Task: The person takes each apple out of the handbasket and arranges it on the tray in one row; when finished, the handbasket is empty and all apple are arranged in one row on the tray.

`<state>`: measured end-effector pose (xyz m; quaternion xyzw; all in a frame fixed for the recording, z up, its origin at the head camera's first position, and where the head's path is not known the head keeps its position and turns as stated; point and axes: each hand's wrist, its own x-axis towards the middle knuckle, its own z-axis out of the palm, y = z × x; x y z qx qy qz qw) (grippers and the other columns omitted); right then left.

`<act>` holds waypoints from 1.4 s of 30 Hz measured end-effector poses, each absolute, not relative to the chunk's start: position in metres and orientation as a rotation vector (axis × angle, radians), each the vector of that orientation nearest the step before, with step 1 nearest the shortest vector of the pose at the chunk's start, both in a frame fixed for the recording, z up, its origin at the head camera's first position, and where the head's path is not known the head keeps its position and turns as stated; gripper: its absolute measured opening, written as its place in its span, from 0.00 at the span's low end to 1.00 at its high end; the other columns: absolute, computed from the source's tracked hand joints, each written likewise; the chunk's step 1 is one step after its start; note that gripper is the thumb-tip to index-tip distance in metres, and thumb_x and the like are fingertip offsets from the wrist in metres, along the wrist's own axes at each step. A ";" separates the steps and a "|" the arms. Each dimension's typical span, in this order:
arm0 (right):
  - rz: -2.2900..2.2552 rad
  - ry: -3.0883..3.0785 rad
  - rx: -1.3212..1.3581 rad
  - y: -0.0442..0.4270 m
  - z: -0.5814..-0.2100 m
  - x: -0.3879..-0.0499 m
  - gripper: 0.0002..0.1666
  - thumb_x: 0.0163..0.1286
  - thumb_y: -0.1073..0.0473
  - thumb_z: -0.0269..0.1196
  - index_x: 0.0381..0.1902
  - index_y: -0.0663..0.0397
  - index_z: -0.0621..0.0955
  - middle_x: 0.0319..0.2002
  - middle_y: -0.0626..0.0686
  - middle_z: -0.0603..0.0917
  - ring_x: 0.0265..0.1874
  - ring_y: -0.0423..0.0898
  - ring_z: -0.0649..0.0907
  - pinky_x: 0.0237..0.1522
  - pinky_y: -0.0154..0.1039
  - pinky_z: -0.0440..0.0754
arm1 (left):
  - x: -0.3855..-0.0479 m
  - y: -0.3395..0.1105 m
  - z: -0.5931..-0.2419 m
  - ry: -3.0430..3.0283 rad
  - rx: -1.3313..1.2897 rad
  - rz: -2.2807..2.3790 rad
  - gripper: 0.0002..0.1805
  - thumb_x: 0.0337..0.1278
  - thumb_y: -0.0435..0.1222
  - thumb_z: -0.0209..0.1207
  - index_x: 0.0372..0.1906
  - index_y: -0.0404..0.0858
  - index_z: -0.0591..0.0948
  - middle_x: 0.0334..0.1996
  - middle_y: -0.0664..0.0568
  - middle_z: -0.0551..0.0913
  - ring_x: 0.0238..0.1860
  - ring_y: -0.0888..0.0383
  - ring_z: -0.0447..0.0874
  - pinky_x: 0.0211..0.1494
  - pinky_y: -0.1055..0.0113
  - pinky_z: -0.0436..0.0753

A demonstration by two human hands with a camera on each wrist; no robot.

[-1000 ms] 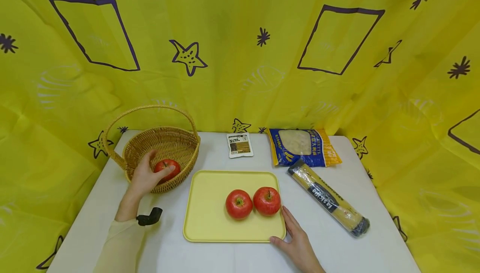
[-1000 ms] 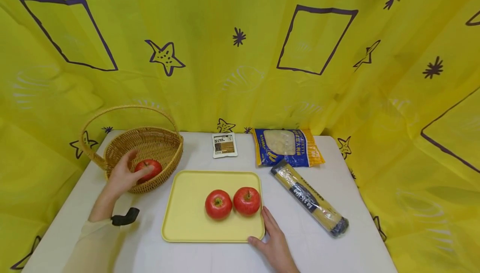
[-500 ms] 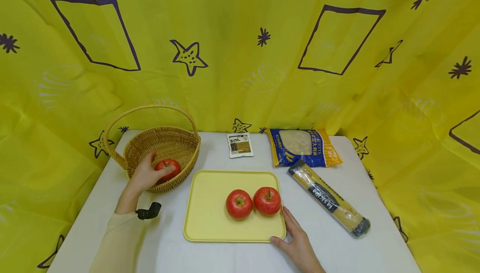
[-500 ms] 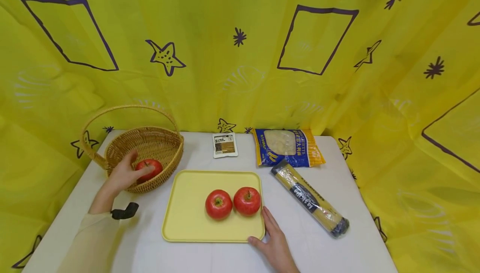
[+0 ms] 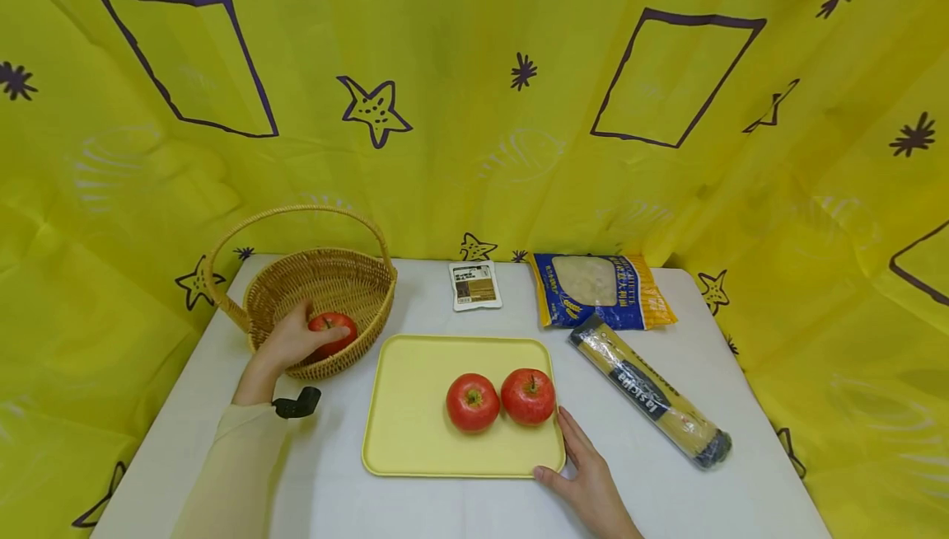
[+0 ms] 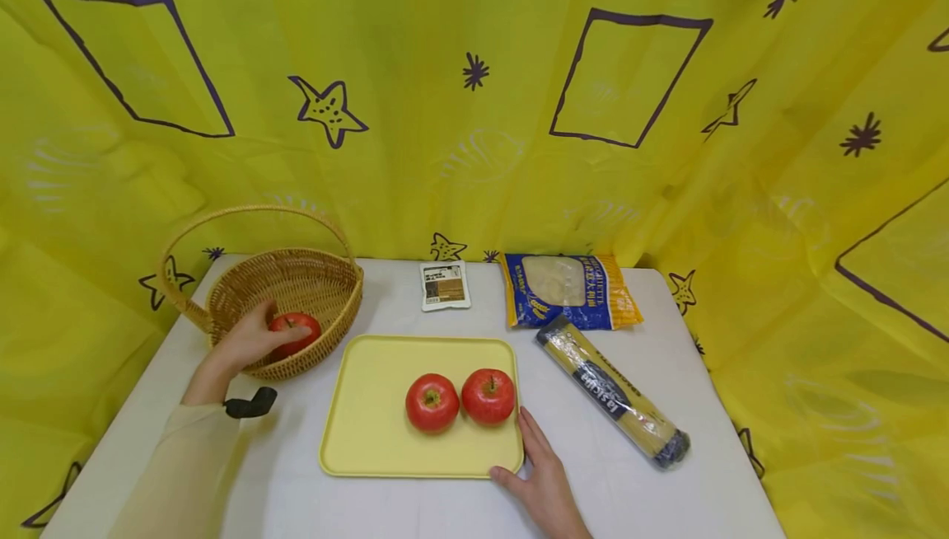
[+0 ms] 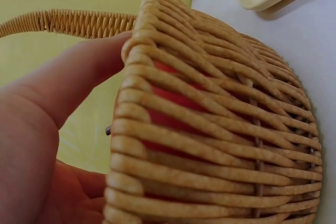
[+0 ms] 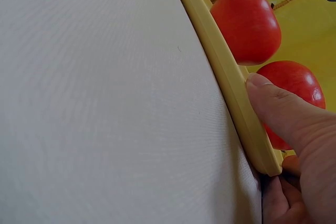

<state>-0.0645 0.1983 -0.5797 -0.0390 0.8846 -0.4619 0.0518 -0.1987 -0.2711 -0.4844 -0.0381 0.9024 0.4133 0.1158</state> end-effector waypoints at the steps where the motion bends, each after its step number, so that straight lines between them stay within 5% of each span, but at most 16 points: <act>1: -1.407 2.691 -0.118 0.198 -0.580 -0.064 0.58 0.51 0.45 0.76 0.73 0.63 0.62 0.74 0.55 0.59 0.69 0.49 0.62 0.63 0.41 0.62 | -0.200 -0.271 -0.485 2.641 -0.113 1.205 0.62 0.55 0.57 0.65 0.74 0.22 0.41 0.71 0.24 0.46 0.69 0.29 0.48 0.67 0.38 0.57; 15: -1.413 2.674 -0.102 0.199 -0.578 -0.066 0.58 0.52 0.45 0.76 0.73 0.63 0.62 0.74 0.55 0.58 0.70 0.52 0.62 0.63 0.43 0.63 | -0.204 -0.271 -0.491 2.643 -0.068 1.112 0.61 0.54 0.57 0.64 0.72 0.19 0.44 0.65 0.21 0.58 0.62 0.29 0.63 0.62 0.41 0.67; 24: -1.424 2.664 -0.097 0.198 -0.579 -0.065 0.58 0.52 0.46 0.76 0.73 0.64 0.62 0.74 0.55 0.58 0.70 0.52 0.61 0.63 0.43 0.64 | -0.202 -0.270 -0.491 2.660 -0.007 1.144 0.52 0.52 0.53 0.67 0.66 0.18 0.58 0.53 0.27 0.73 0.51 0.36 0.75 0.53 0.46 0.75; 42: -1.407 2.669 -0.092 0.199 -0.580 -0.065 0.57 0.53 0.45 0.75 0.73 0.63 0.62 0.74 0.55 0.58 0.70 0.52 0.61 0.62 0.43 0.65 | -0.200 -0.270 -0.490 2.714 -0.089 1.234 0.46 0.50 0.50 0.70 0.63 0.22 0.66 0.52 0.29 0.74 0.50 0.37 0.76 0.51 0.48 0.77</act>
